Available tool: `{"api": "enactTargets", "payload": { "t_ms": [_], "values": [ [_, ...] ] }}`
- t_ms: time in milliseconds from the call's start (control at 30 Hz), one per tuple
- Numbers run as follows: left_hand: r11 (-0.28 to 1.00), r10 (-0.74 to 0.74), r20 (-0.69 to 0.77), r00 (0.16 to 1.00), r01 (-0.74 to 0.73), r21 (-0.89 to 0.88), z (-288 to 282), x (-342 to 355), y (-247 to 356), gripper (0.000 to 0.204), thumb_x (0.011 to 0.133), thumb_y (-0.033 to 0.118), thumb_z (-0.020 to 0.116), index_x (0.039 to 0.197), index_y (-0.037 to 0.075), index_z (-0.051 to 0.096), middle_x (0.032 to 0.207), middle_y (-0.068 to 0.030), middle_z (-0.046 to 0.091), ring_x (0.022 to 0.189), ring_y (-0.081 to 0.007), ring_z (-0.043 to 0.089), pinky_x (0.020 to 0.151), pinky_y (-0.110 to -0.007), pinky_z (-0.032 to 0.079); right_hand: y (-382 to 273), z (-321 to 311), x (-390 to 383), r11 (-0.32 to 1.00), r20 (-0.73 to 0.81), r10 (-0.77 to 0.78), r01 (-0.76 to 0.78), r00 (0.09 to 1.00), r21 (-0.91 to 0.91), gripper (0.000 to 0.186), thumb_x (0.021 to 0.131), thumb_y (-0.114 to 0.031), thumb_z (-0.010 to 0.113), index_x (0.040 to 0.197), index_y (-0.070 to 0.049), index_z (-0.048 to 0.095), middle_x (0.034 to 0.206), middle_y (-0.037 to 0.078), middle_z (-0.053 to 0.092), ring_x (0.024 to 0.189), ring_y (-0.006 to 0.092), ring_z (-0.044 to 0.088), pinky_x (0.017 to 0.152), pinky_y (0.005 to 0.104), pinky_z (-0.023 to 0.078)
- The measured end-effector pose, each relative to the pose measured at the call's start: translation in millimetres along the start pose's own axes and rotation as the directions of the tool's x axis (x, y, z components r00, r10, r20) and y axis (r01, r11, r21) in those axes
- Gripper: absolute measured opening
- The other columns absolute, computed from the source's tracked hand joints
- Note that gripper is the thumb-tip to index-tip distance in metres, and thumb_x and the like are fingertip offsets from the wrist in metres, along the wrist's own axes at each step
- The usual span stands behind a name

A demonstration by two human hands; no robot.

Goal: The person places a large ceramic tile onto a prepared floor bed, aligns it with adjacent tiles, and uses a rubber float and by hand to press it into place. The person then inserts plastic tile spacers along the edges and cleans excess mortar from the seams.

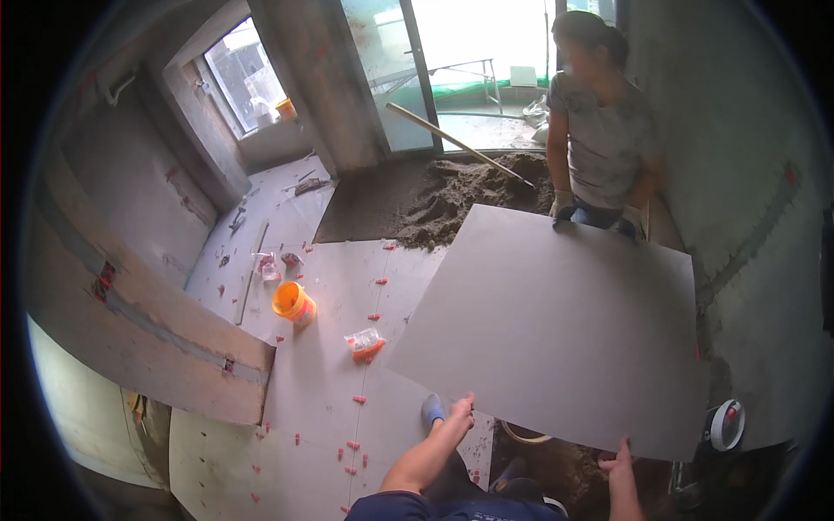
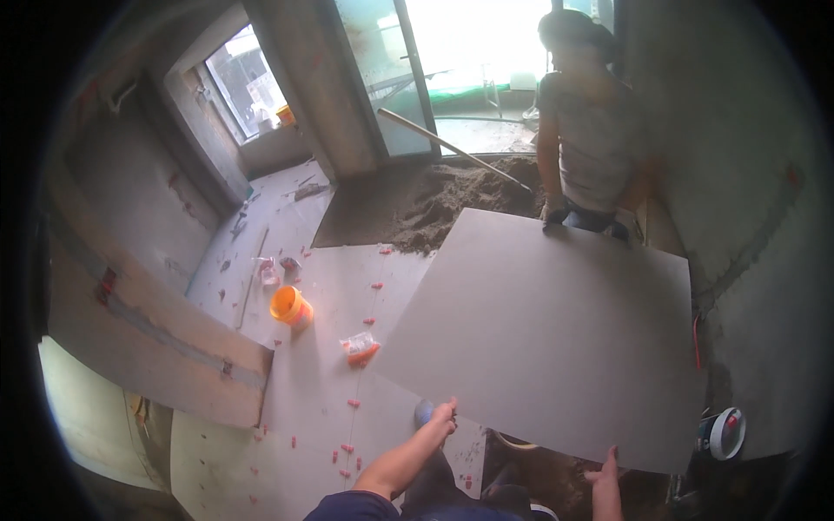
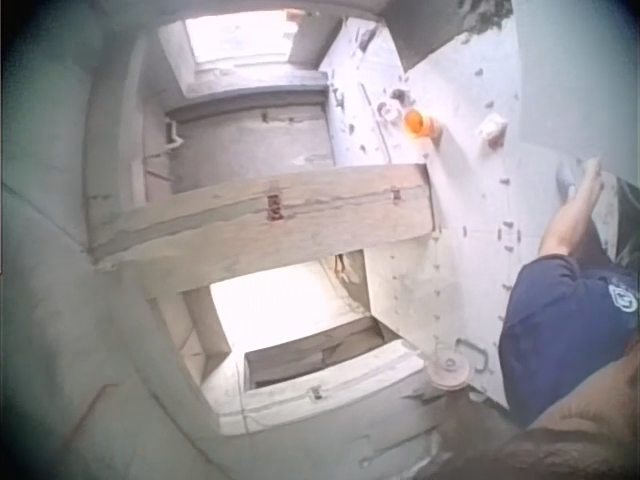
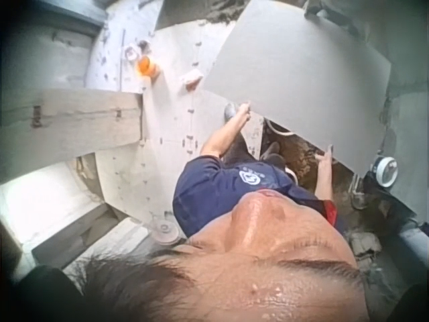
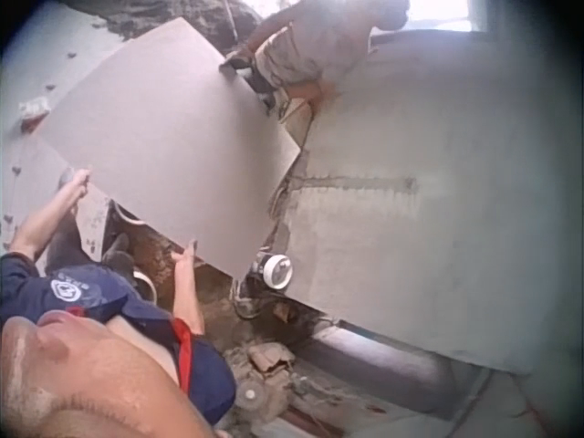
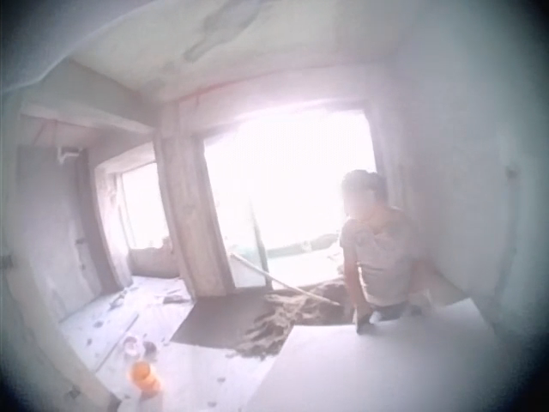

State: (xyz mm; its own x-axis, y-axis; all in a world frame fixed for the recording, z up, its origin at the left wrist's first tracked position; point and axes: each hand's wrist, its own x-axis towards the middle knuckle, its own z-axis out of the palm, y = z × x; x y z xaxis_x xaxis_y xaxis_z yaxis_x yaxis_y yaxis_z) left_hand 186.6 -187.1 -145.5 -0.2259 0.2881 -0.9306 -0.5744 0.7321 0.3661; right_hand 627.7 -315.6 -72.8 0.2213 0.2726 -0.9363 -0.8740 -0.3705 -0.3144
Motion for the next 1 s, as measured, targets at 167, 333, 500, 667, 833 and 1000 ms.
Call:
{"api": "enactTargets", "payload": {
  "t_ms": [167, 333, 500, 667, 833, 1000],
  "values": [
    [0.998, -0.061, 0.104, 0.993, 0.058, 0.033, -18, 8, -1, 0.030, 0.089, 0.044, 0.061, 0.088, 0.015, 0.051, 0.067, -0.0016, 0.040, 0.047, -0.0164, 0.028, 0.040, -0.032, 0.022, -5, 3, 2, 0.988, 0.050, -0.023, 0.031, 0.998, -0.154, 0.045, 0.072, -0.064, 0.069, 0.096, -0.027, 0.062, 0.087, -0.009, 0.061, 0.074, 0.0133, 0.054, 0.052, 0.0302, 0.038],
    [0.971, 0.031, -0.012, 0.999, -0.033, -0.238, -111, 65, -21, 0.028, 0.089, 0.037, 0.063, 0.092, 0.009, 0.059, 0.077, -0.0041, 0.056, 0.049, -0.0164, 0.042, 0.038, -0.037, 0.030, 42, 37, 12, 0.926, 0.015, -0.009, 0.014, 1.000, -0.377, 0.044, 0.076, -0.065, 0.065, 0.097, -0.027, 0.062, 0.086, -0.008, 0.061, 0.075, 0.0138, 0.055, 0.051, 0.0299, 0.037],
    [0.998, -0.006, 0.104, 0.995, 0.012, -0.061, -112, 5, -18, 0.036, 0.091, 0.040, 0.059, 0.101, 0.005, 0.059, 0.089, -0.0058, 0.062, 0.061, -0.0199, 0.053, 0.042, -0.039, 0.037, 29, 23, 33, 0.995, 0.042, 0.057, -0.053, 0.997, -0.083, 0.050, 0.082, -0.066, 0.054, 0.109, -0.024, 0.058, 0.097, -0.001, 0.060, 0.071, 0.0220, 0.056, 0.042, 0.0324, 0.038],
    [0.951, 0.002, -0.044, 0.999, -0.015, -0.308, -186, -34, -17, 0.033, 0.089, 0.047, 0.059, 0.095, 0.015, 0.060, 0.073, -0.0023, 0.055, 0.052, -0.0171, 0.042, 0.040, -0.033, 0.025, 57, 63, 13, 0.860, 0.101, 0.289, -0.212, 0.952, -0.465, 0.044, 0.081, -0.067, 0.054, 0.097, -0.026, 0.058, 0.078, -0.005, 0.056, 0.058, 0.0153, 0.049, 0.040, 0.0258, 0.026],
    [0.972, 0.052, -0.005, 0.999, -0.051, -0.228, -192, -73, -19, 0.039, 0.091, 0.050, 0.052, 0.106, 0.015, 0.059, 0.081, -0.0020, 0.055, 0.061, -0.0178, 0.046, 0.045, -0.036, 0.032, 65, 111, 11, 0.865, 0.156, 0.152, -0.055, 0.976, -0.498, 0.040, 0.084, -0.061, 0.058, 0.092, -0.023, 0.056, 0.073, -0.001, 0.053, 0.045, 0.0127, 0.039, 0.035, 0.0215, 0.018],
    [0.846, -0.180, -0.123, 0.976, 0.090, -0.525, -220, -72, -15, 0.025, 0.086, 0.049, 0.062, 0.093, 0.025, 0.056, 0.078, 0.0047, 0.052, 0.061, -0.0163, 0.033, 0.056, -0.034, 0.023, 89, 185, -11, 0.869, 0.167, 0.094, 0.001, 0.981, -0.495, 0.036, 0.087, -0.052, 0.059, 0.095, -0.016, 0.057, 0.076, 0.002, 0.056, 0.047, 0.0139, 0.045, 0.031, 0.0245, 0.023]
  ]
}}
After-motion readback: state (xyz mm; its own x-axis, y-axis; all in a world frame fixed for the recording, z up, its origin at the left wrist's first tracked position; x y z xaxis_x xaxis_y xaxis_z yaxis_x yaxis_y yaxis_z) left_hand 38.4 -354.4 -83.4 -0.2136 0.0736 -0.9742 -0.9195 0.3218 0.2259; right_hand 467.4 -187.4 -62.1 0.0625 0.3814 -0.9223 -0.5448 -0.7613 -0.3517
